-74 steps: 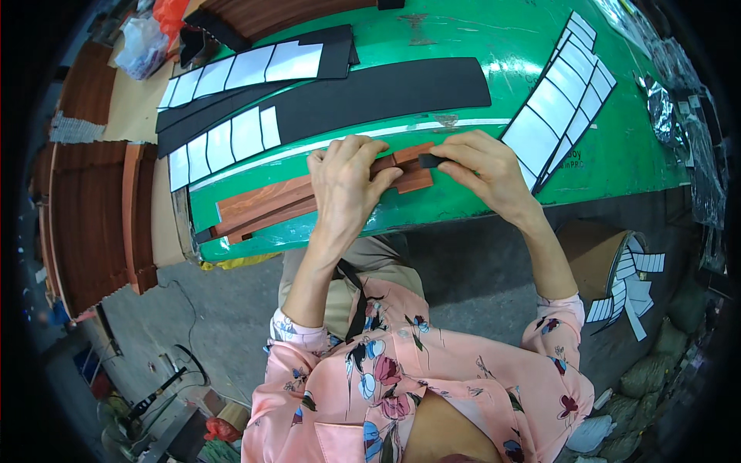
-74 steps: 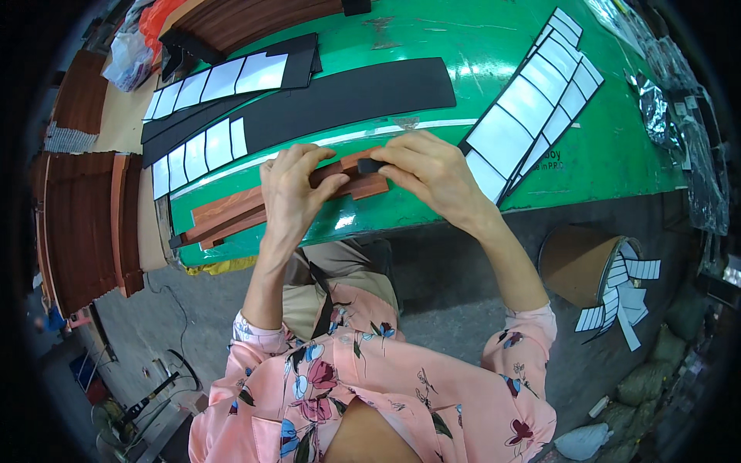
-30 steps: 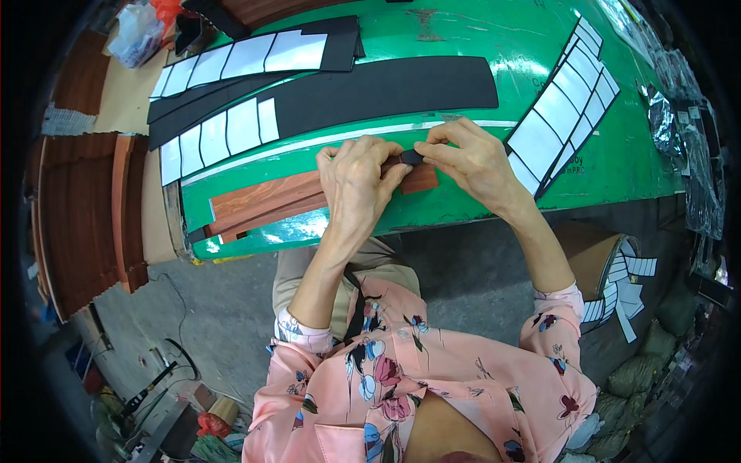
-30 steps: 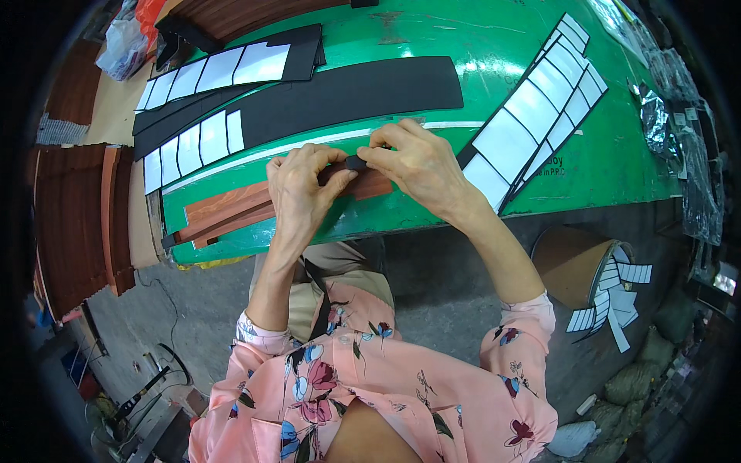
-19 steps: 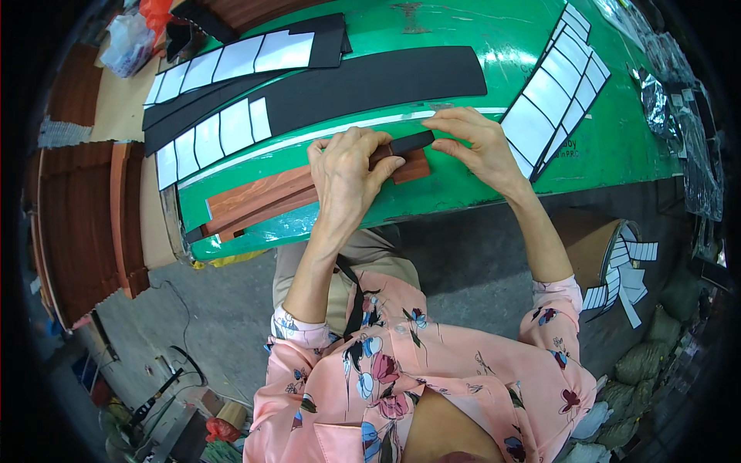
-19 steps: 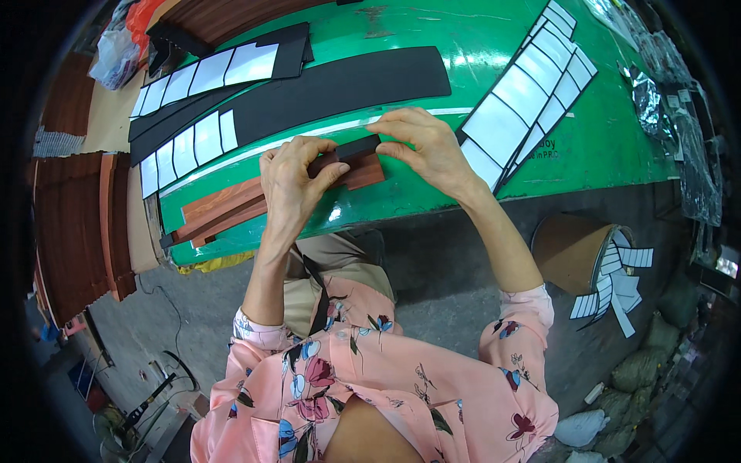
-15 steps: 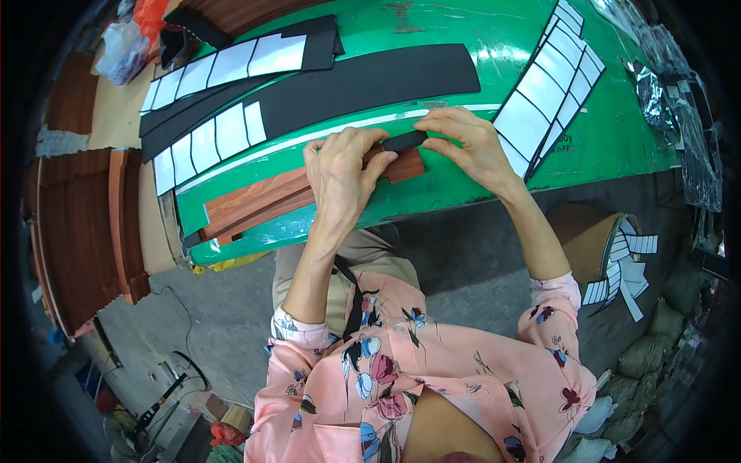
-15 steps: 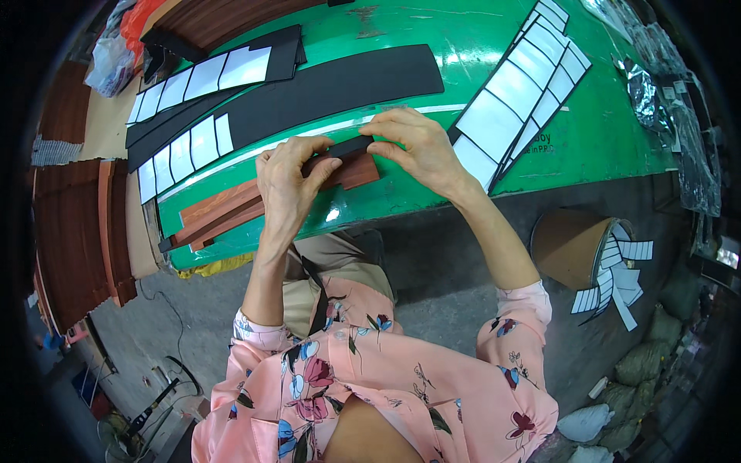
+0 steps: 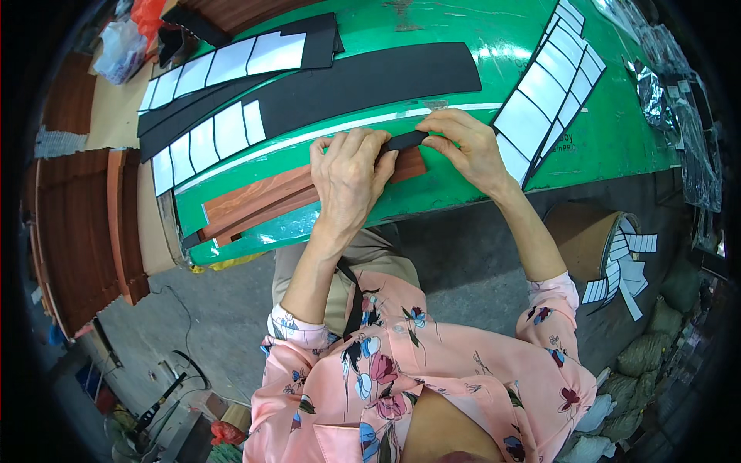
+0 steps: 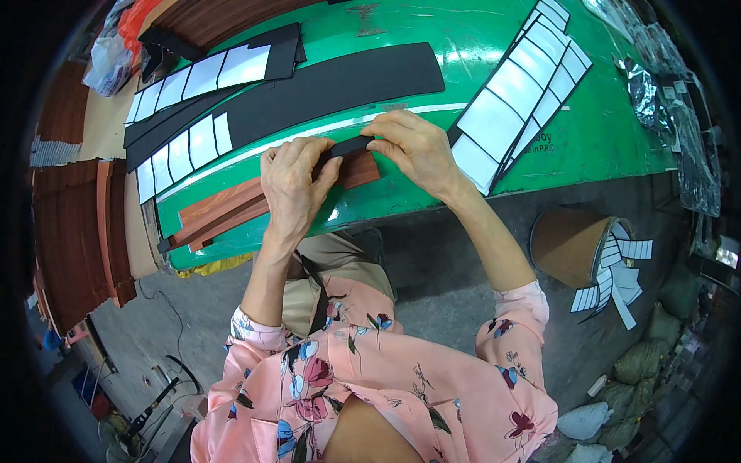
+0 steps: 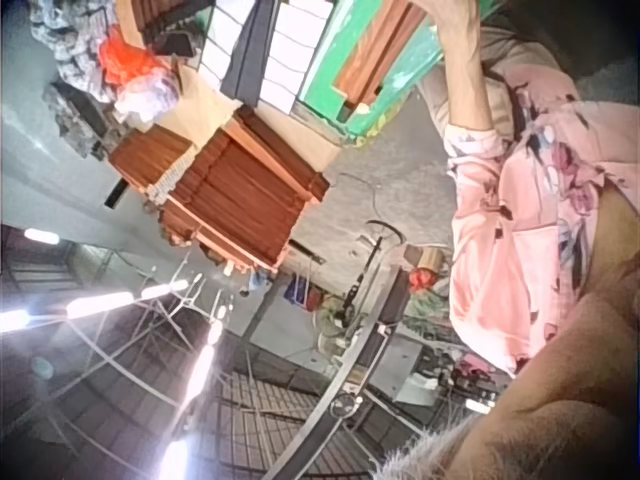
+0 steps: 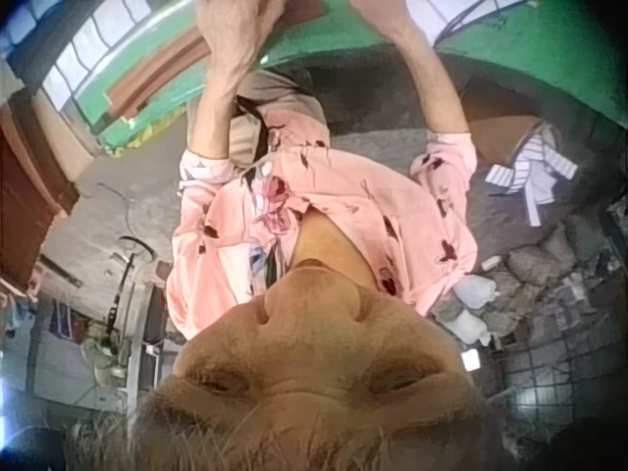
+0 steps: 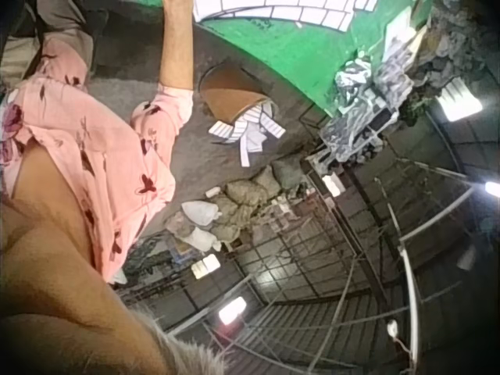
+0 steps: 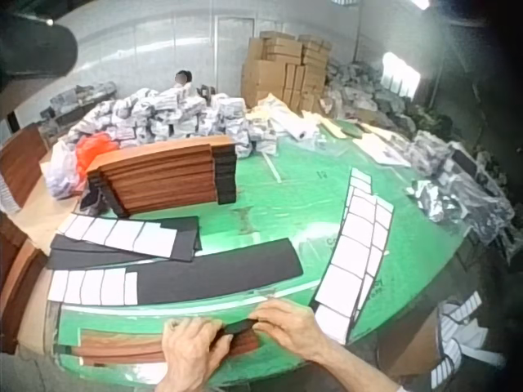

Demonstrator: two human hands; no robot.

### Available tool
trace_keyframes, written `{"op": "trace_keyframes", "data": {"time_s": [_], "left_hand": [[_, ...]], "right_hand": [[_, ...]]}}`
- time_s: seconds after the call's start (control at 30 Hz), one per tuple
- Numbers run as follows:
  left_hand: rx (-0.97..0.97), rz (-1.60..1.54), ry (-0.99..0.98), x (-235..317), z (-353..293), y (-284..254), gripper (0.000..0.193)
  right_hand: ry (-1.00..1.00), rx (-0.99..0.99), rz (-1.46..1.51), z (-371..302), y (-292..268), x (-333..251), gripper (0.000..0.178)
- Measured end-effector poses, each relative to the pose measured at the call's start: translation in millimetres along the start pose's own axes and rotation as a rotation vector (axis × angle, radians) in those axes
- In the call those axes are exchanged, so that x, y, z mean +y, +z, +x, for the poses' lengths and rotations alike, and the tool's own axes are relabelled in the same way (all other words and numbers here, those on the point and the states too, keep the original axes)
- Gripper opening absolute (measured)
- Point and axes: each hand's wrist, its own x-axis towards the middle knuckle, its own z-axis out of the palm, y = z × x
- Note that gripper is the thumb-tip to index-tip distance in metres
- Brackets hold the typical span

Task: Applying black foam strips to wooden furniture components on an assembly table.

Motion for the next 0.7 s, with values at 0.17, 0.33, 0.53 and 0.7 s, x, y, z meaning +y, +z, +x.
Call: {"op": "trace_keyframes", "data": {"time_s": [0.17, 0.33, 0.53, 0.7], "left_hand": [[0.057, 0.054, 0.084, -2, -5, 5, 0.024], [0.092, 0.143, 0.224, -7, -10, 15, 0.03], [0.046, 0.163, 0.236, -7, -4, 6, 0.028], [0.046, 0.184, 0.236, -6, -8, 10, 0.032]], "right_hand": [[0.015, 0.062, 0.01, -6, 8, -2, 0.025], [-0.092, 0.105, -0.137, -18, 9, -4, 0.032], [-0.187, 0.139, -0.36, -13, 17, -16, 0.035], [-0.04, 0.105, -0.194, -20, 13, -19, 0.038]]}}
